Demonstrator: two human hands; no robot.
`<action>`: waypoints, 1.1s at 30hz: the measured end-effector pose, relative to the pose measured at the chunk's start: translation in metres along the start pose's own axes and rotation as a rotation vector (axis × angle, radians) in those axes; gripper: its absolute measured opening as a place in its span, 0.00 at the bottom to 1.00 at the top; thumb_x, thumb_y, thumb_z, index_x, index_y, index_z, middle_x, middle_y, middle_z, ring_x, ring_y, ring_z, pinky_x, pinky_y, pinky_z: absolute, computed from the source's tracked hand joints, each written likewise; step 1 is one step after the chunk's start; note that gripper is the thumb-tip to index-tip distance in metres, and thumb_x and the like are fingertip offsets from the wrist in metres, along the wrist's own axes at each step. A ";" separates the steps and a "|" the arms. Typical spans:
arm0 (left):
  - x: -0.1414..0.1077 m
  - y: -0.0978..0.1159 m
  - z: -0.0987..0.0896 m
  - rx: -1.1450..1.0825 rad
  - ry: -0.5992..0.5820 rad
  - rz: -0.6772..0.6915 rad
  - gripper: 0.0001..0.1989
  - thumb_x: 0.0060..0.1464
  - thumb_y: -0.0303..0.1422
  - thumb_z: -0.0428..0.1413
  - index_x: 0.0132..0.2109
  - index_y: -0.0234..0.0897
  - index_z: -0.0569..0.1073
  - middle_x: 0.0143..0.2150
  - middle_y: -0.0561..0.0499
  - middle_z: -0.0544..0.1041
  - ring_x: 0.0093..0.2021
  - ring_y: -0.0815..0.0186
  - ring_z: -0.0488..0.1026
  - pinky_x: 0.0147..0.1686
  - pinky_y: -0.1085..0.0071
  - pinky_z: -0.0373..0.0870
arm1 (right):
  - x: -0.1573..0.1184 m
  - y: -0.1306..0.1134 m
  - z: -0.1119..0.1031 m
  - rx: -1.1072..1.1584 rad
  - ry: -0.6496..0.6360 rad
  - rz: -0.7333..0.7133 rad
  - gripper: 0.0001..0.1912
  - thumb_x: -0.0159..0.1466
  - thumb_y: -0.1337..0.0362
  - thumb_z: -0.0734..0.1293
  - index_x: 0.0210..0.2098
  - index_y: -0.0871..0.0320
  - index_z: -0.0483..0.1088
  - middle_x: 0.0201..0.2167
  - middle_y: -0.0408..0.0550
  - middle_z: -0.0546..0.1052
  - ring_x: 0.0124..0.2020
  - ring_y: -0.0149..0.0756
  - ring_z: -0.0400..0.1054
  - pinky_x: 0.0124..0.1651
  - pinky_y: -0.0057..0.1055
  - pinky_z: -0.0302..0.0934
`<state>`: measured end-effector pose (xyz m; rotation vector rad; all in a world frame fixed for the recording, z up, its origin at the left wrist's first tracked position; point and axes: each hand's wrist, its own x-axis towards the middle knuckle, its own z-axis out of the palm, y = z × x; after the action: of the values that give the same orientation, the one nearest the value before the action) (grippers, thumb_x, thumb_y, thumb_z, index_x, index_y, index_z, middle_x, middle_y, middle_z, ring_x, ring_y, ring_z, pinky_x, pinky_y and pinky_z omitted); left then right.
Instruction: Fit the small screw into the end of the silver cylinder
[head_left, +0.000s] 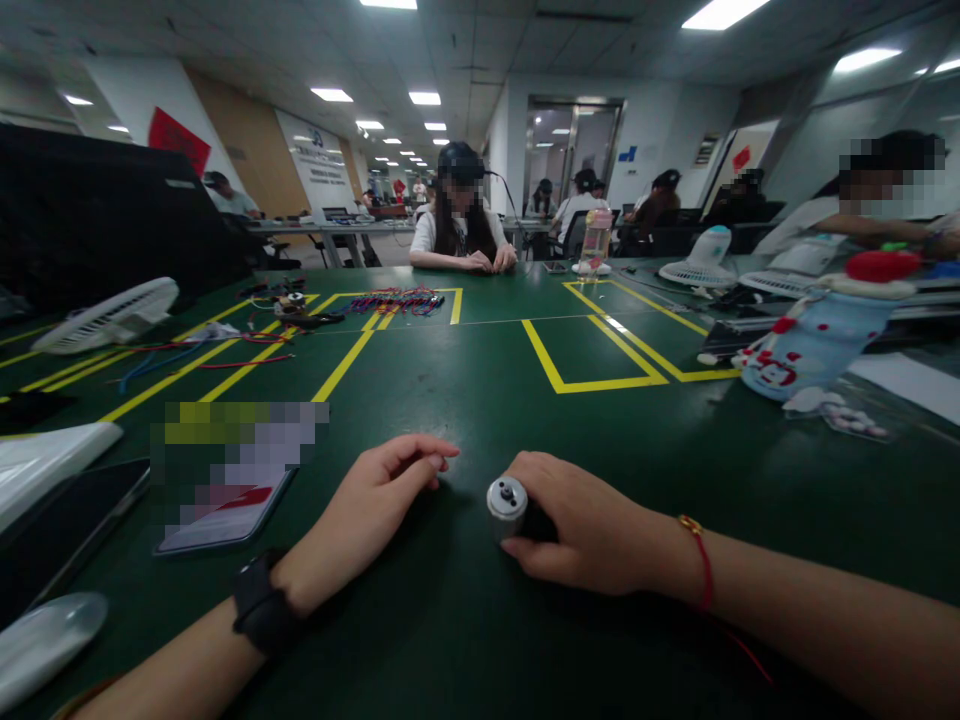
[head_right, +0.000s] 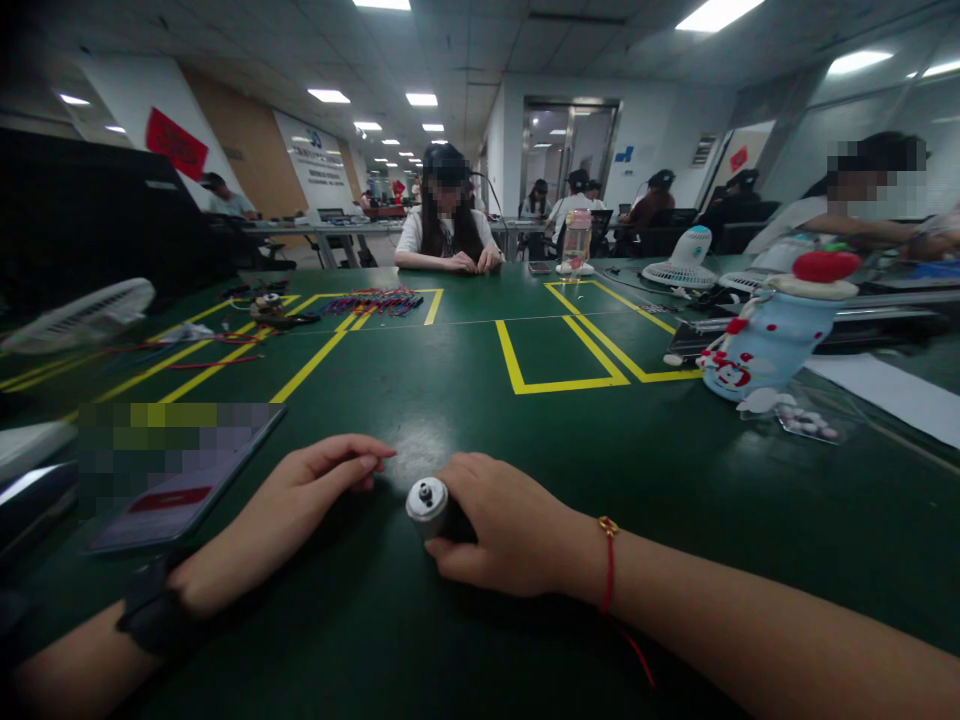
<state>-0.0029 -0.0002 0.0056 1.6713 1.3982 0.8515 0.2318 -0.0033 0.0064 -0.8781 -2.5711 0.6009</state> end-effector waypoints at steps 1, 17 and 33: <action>0.000 0.000 0.000 0.000 -0.004 -0.003 0.10 0.60 0.34 0.52 0.45 0.41 0.75 0.35 0.54 0.75 0.37 0.64 0.71 0.39 0.69 0.64 | 0.000 0.000 0.000 0.000 0.001 0.001 0.13 0.57 0.65 0.68 0.40 0.59 0.65 0.37 0.48 0.70 0.35 0.36 0.60 0.39 0.33 0.57; -0.002 0.000 0.000 0.056 -0.079 0.035 0.10 0.60 0.33 0.50 0.45 0.40 0.74 0.35 0.53 0.75 0.38 0.63 0.72 0.39 0.68 0.64 | 0.000 0.002 0.001 0.009 -0.004 0.007 0.13 0.57 0.64 0.68 0.41 0.59 0.65 0.37 0.48 0.70 0.35 0.36 0.60 0.39 0.33 0.57; -0.010 0.015 0.007 0.180 -0.155 0.357 0.10 0.63 0.30 0.51 0.46 0.44 0.75 0.44 0.53 0.74 0.45 0.64 0.71 0.46 0.67 0.67 | 0.000 0.001 0.003 -0.008 0.011 0.000 0.13 0.58 0.64 0.68 0.40 0.60 0.64 0.36 0.48 0.69 0.35 0.36 0.60 0.38 0.33 0.56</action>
<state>0.0085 -0.0126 0.0148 2.1193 1.1143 0.7854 0.2310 -0.0029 0.0032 -0.8820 -2.5653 0.5841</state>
